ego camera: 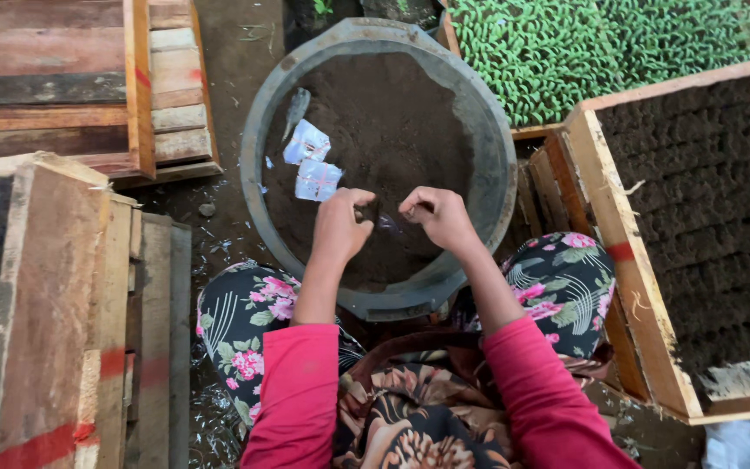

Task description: The person sits on the ground and forms small balls of soil by hand, placing them into a wooden seedling tray. They then open a small packet with scissors and pour its contents into the soil basin.

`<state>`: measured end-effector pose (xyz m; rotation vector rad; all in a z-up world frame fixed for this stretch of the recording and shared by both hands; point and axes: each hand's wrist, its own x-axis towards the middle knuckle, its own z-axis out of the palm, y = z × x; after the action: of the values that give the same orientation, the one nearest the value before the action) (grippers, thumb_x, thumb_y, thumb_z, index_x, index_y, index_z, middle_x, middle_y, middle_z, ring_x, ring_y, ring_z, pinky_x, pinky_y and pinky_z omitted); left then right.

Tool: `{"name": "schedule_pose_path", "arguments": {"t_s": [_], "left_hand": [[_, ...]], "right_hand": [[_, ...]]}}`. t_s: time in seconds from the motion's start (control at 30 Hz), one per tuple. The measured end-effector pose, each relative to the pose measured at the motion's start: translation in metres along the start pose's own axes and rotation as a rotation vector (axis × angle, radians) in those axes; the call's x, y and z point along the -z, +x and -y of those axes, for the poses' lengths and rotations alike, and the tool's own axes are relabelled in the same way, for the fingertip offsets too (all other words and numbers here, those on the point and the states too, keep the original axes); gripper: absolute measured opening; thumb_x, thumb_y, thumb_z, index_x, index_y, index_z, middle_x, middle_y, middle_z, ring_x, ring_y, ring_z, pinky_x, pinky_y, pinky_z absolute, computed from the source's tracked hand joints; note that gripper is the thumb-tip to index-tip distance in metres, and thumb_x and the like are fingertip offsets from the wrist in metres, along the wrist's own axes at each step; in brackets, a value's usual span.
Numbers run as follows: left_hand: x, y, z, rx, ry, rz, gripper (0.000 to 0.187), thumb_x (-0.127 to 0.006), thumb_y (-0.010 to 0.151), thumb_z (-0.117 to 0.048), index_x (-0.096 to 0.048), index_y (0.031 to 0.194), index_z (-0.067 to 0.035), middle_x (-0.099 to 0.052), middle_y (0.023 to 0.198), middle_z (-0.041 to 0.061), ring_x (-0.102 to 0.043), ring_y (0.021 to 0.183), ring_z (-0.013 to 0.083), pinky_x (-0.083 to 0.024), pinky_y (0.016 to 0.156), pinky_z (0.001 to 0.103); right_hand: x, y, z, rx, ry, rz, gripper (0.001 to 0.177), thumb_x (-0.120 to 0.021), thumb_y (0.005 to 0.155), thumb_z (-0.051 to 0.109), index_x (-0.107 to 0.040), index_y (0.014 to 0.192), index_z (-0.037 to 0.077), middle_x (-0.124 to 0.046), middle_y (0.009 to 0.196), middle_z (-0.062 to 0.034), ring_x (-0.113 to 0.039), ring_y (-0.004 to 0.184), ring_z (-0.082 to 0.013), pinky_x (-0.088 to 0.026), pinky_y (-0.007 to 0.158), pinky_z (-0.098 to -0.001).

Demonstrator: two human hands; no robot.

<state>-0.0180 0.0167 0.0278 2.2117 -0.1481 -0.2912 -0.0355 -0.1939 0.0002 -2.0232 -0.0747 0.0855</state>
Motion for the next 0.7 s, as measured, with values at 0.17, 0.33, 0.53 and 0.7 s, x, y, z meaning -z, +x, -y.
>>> {"name": "schedule_pose_path", "arguments": {"t_s": [0.17,0.33,0.53,0.7], "left_hand": [[0.001,0.005,0.003,0.081,0.004,-0.035,0.036,-0.070,0.080,0.001,-0.071,0.115,-0.008,-0.069,0.106,0.013,-0.072,0.093,0.0273,-0.060,0.083,0.040],[-0.008,0.000,0.011,0.072,0.011,-0.002,0.033,-0.072,0.083,-0.001,-0.072,0.115,-0.008,-0.069,0.102,0.012,-0.073,0.089,0.0275,-0.061,0.078,0.040],[-0.018,0.006,0.011,0.012,0.011,-0.003,0.036,-0.075,0.080,-0.001,-0.071,0.115,-0.007,-0.070,0.099,0.015,-0.073,0.087,0.0305,-0.061,0.078,0.042],[-0.003,-0.006,-0.020,-0.063,0.031,0.228,0.062,-0.075,0.080,0.006,-0.058,0.138,-0.010,-0.064,0.123,0.019,-0.064,0.117,0.0363,-0.056,0.095,0.043]], "right_hand": [[-0.028,0.001,-0.042,-0.231,-0.337,0.162,0.038,-0.078,0.080,0.015,-0.069,0.117,0.014,-0.073,0.111,-0.0113,-0.067,0.111,-0.0337,-0.053,0.097,-0.0488],[-0.047,0.004,-0.073,-0.423,-0.510,0.187,0.068,-0.084,0.077,0.014,-0.055,0.138,0.021,-0.070,0.125,-0.0050,-0.065,0.118,-0.0279,-0.054,0.101,-0.0459],[-0.040,0.023,-0.090,-0.423,-0.501,0.017,0.028,-0.079,0.082,0.026,-0.073,0.109,0.032,-0.075,0.106,0.0021,-0.070,0.106,-0.0268,-0.059,0.090,-0.0440],[0.002,0.011,0.009,-0.233,-0.401,0.132,0.021,-0.076,0.080,0.011,-0.076,0.100,0.015,-0.077,0.091,-0.0115,-0.073,0.092,-0.0355,-0.058,0.081,-0.0483]]}}
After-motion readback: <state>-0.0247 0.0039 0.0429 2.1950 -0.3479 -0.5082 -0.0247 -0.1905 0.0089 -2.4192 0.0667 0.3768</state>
